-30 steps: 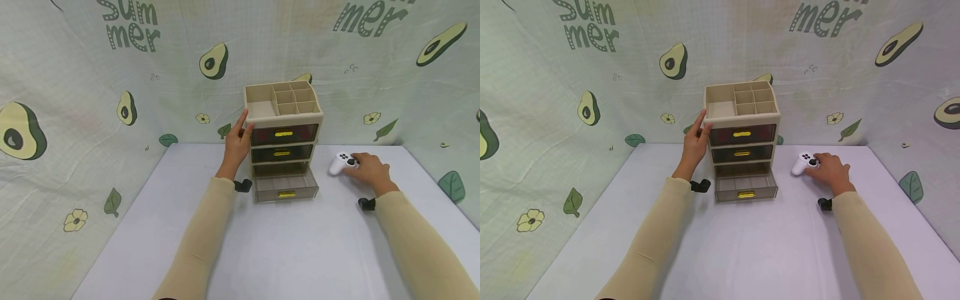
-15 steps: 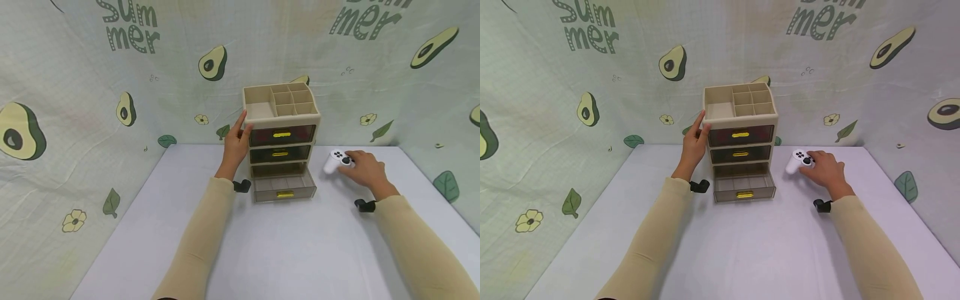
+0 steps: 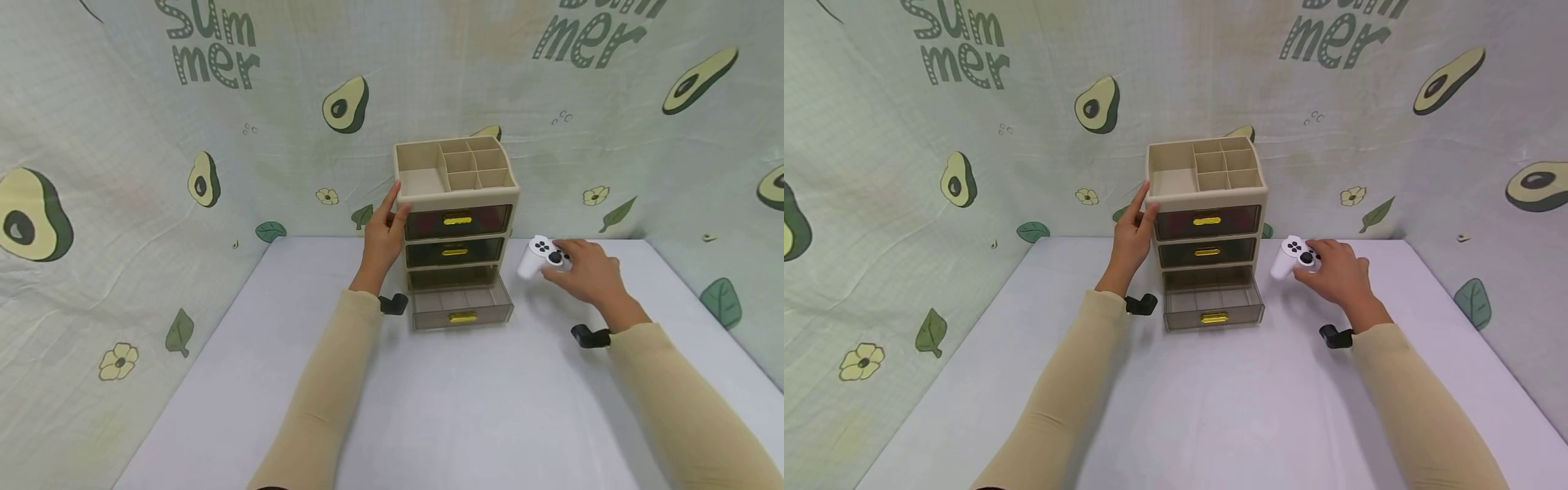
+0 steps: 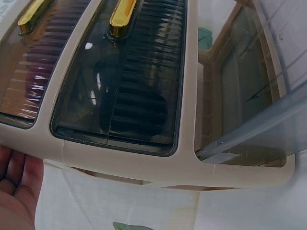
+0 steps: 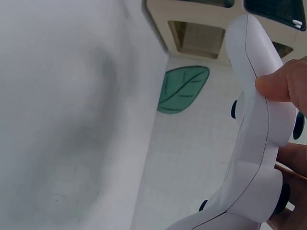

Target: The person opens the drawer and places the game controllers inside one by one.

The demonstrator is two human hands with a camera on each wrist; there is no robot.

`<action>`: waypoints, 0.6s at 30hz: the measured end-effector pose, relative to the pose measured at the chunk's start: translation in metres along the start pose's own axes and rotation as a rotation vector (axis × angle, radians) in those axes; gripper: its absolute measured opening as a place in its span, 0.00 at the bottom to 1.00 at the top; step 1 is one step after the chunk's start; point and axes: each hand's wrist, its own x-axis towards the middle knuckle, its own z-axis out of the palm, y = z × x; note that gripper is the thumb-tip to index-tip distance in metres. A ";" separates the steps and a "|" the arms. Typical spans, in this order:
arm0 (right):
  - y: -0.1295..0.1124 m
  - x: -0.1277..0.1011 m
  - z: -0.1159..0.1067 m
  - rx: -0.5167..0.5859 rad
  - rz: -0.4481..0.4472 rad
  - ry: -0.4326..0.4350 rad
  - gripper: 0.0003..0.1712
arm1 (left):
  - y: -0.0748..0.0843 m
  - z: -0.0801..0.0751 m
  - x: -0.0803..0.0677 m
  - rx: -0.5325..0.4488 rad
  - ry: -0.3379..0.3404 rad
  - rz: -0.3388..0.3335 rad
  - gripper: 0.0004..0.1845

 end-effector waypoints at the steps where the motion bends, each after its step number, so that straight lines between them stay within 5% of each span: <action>1: -0.002 -0.001 0.000 0.001 0.002 0.002 0.40 | 0.000 0.000 0.000 0.001 0.000 0.002 0.33; 18: -0.038 -0.018 -0.018 0.025 -0.046 0.110 0.37 | 0.001 0.000 0.000 -0.001 0.000 0.002 0.31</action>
